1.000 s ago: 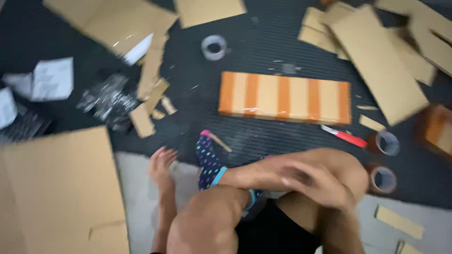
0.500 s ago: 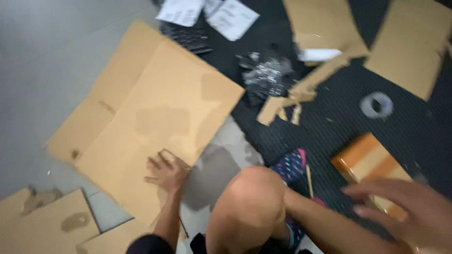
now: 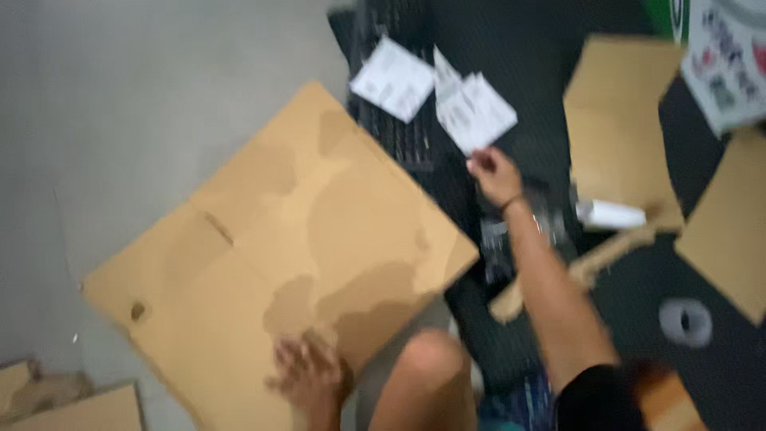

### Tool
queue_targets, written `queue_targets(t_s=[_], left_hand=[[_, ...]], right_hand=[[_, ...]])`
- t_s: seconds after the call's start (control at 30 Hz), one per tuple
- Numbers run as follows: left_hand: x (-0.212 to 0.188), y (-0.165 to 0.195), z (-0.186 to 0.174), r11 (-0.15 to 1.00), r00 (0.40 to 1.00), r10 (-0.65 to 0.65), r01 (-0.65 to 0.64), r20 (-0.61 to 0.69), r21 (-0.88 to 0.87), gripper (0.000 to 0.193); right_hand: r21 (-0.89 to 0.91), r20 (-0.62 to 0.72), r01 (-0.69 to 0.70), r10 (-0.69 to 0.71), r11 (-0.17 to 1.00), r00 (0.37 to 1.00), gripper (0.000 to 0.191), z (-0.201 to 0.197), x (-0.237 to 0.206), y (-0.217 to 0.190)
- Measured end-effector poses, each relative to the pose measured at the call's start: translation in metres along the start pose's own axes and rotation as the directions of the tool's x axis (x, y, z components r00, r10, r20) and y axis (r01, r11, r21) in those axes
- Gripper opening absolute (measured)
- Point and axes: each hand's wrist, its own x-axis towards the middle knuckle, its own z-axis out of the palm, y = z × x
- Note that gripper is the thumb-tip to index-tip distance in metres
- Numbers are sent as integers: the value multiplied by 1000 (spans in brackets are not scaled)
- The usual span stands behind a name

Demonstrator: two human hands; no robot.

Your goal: The person tapes a cardboard box with orange packing tape, then places a shipping label on top and secures it with clear tape. The person uses a utility knife to cut the tape and smooths the label in place.

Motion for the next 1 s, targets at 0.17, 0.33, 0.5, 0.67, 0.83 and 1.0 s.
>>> queue_targets(t_s=[0.17, 0.33, 0.5, 0.67, 0.83, 1.0], left_hand=[[27, 7, 22, 985, 996, -56, 43, -75, -167, 76], [27, 5, 46, 992, 982, -10, -14, -188, -127, 71], [27, 0, 66, 991, 974, -19, -11, -224, -133, 70], [28, -8, 80, 989, 960, 10, -51, -281, -137, 73], [40, -19, 93, 985, 936, 84, -129, -341, -113, 77], [56, -21, 103, 995, 937, 79, -54, -341, 83, 71]], right_hand=[[-225, -530, 16, -136, 974, 837, 51, 55, 88, 35], [64, -534, -650, 576, 757, 619, 81, 64, 129, 30], [100, -535, -732, 657, 674, 532, 78, 75, 134, 32], [188, -394, -662, 673, 725, 625, 44, 74, 139, 46], [381, -392, -595, 707, 707, 589, 50, 78, 138, 44], [336, -435, -530, 627, 779, 646, 52, 76, 136, 40]])
